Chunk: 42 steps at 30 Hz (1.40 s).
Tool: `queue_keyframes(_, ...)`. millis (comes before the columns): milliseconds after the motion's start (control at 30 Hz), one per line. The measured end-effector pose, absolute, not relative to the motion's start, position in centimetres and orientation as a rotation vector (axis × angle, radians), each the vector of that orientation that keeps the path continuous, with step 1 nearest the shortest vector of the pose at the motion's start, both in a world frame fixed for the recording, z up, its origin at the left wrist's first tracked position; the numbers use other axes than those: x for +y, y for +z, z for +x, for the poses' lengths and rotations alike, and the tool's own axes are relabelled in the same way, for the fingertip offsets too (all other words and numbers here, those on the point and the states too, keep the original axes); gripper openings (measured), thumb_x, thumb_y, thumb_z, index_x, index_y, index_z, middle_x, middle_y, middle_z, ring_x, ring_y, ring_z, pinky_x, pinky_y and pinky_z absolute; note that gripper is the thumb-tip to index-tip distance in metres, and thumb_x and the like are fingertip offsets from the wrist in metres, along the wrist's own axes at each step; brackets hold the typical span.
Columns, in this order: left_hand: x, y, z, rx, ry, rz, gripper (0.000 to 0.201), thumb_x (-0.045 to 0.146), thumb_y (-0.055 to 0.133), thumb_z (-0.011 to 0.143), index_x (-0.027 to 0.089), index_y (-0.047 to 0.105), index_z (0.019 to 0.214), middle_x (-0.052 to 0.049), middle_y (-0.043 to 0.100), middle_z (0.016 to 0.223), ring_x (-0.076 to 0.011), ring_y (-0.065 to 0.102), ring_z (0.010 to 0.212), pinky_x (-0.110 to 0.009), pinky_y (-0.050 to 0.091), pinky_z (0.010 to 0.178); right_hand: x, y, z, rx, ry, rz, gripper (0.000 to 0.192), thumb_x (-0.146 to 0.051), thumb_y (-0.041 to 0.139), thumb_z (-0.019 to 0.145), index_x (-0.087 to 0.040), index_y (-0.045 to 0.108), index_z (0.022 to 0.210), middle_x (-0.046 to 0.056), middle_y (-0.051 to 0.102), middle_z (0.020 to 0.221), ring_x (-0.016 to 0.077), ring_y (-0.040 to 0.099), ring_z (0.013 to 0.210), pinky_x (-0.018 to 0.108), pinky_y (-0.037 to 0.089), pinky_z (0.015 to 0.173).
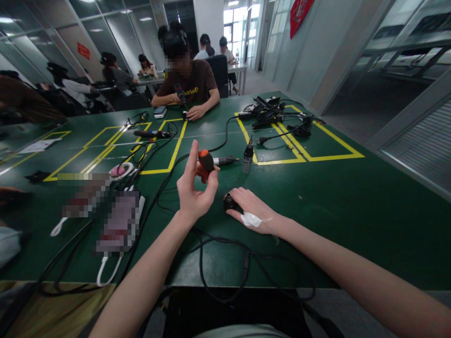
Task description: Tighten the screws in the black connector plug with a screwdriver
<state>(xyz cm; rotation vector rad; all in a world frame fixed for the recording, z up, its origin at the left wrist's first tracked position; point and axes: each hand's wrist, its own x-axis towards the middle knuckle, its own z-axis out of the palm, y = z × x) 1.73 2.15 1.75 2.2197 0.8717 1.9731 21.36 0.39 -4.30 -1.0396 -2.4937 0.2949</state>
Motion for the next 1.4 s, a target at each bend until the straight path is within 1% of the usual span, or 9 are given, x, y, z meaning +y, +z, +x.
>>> queue_keyframes(167, 2.3, 1.8, 1.6, 0.833, 1.985, 2.266, 0.061, 0.031, 0.065, 0.103, 0.027, 0.045, 0.161, -0.004, 0.079, 0.103, -0.0133, 0.072, 0.078, -0.024, 0.059, 0.073, 0.4, -4.4, 21.4, -2.473, 0.301, -1.029, 0.016, -0.032, 0.061, 0.105, -0.019, 0.062, 0.115, 0.013, 0.069, 0.108, 0.0298, 0.062, 0.096, 0.044, 0.052, 0.084)
queue_keyframes(300, 2.7, 1.7, 1.4, 0.93, 2.058, 2.305, 0.065, 0.037, 0.075, 0.097, 0.026, 0.051, 0.157, -0.007, 0.075, 0.117, -0.0116, 0.065, 0.074, -0.024, 0.055, 0.067, 0.4, -4.3, 21.4, -2.471, 0.316, -1.021, 0.018, -0.033, 0.06, 0.106, -0.018, 0.062, 0.115, 0.014, 0.07, 0.109, 0.0301, 0.063, 0.097, 0.045, 0.053, 0.084)
queue_keyframes(633, 2.3, 1.2, 1.5, 0.84, 1.903, 2.177, 0.063, 0.031, 0.055, 0.108, 0.026, 0.036, 0.167, -0.002, 0.078, 0.094, -0.0117, 0.067, 0.069, -0.025, 0.061, 0.072, 0.3, -4.2, 21.3, -2.478, 0.335, -1.042, 0.016, -0.031, 0.062, 0.105, -0.018, 0.062, 0.114, 0.014, 0.07, 0.109, 0.0303, 0.063, 0.097, 0.046, 0.053, 0.084)
queue_keyframes(700, 2.4, 1.0, 1.4, 0.836, 1.884, 2.174, 0.059, 0.034, 0.054, 0.109, 0.026, 0.04, 0.165, -0.005, 0.08, 0.104, -0.0116, 0.068, 0.069, -0.025, 0.06, 0.072, 0.3, -4.2, 21.3, -2.48, 0.338, -1.036, 0.016, -0.031, 0.062, 0.105, -0.018, 0.062, 0.114, 0.013, 0.07, 0.108, 0.0299, 0.063, 0.097, 0.045, 0.052, 0.084)
queue_keyframes(800, 2.6, 0.7, 1.4, 0.926, 1.915, 2.212, 0.06, 0.039, 0.064, 0.104, 0.026, 0.048, 0.16, -0.012, 0.077, 0.129, -0.0122, 0.069, 0.076, -0.027, 0.06, 0.075, 0.4, -4.4, 21.4, -2.468, 0.325, -1.032, 0.016, -0.032, 0.063, 0.105, -0.02, 0.062, 0.115, 0.012, 0.069, 0.109, 0.0297, 0.063, 0.098, 0.044, 0.052, 0.084)
queue_keyframes(867, 2.7, 0.5, 1.4, 0.994, 1.941, 2.236, 0.063, 0.039, 0.069, 0.101, 0.024, 0.05, 0.159, -0.013, 0.075, 0.134, -0.0123, 0.069, 0.079, -0.026, 0.059, 0.077, 0.5, -4.7, 21.4, -2.46, 0.307, -1.029, 0.016, -0.033, 0.063, 0.105, -0.02, 0.062, 0.115, 0.012, 0.069, 0.109, 0.03, 0.063, 0.099, 0.044, 0.052, 0.085)
queue_keyframes(1033, 2.8, 0.7, 1.4, 1.034, 1.925, 2.253, 0.065, 0.036, 0.067, 0.102, 0.024, 0.045, 0.162, -0.011, 0.075, 0.133, -0.0104, 0.067, 0.075, -0.025, 0.059, 0.076, 0.5, -5.0, 21.4, -2.452, 0.293, -1.019, 0.017, -0.032, 0.063, 0.105, -0.019, 0.061, 0.116, 0.013, 0.069, 0.11, 0.0304, 0.063, 0.099, 0.045, 0.052, 0.085)
queue_keyframes(1167, 2.7, 1.0, 1.6, 0.921, 1.907, 2.188, 0.071, 0.033, 0.069, 0.102, 0.027, 0.037, 0.165, -0.005, 0.079, 0.105, -0.0131, 0.07, 0.075, -0.027, 0.06, 0.078, 0.4, -4.6, 21.3, -2.471, 0.29, -1.025, 0.016, -0.032, 0.062, 0.105, -0.019, 0.061, 0.115, 0.014, 0.07, 0.11, 0.0303, 0.063, 0.098, 0.045, 0.052, 0.085)
queue_keyframes(1400, 2.4, 1.5, 1.7, 0.881, 1.969, 2.194, 0.056, 0.03, 0.069, 0.101, 0.025, 0.052, 0.154, -0.005, 0.077, 0.105, -0.0137, 0.073, 0.081, -0.026, 0.061, 0.074, 0.4, -4.3, 21.3, -2.477, 0.304, -1.035, 0.017, -0.032, 0.061, 0.106, -0.019, 0.062, 0.116, 0.014, 0.07, 0.111, 0.0311, 0.064, 0.1, 0.046, 0.053, 0.085)
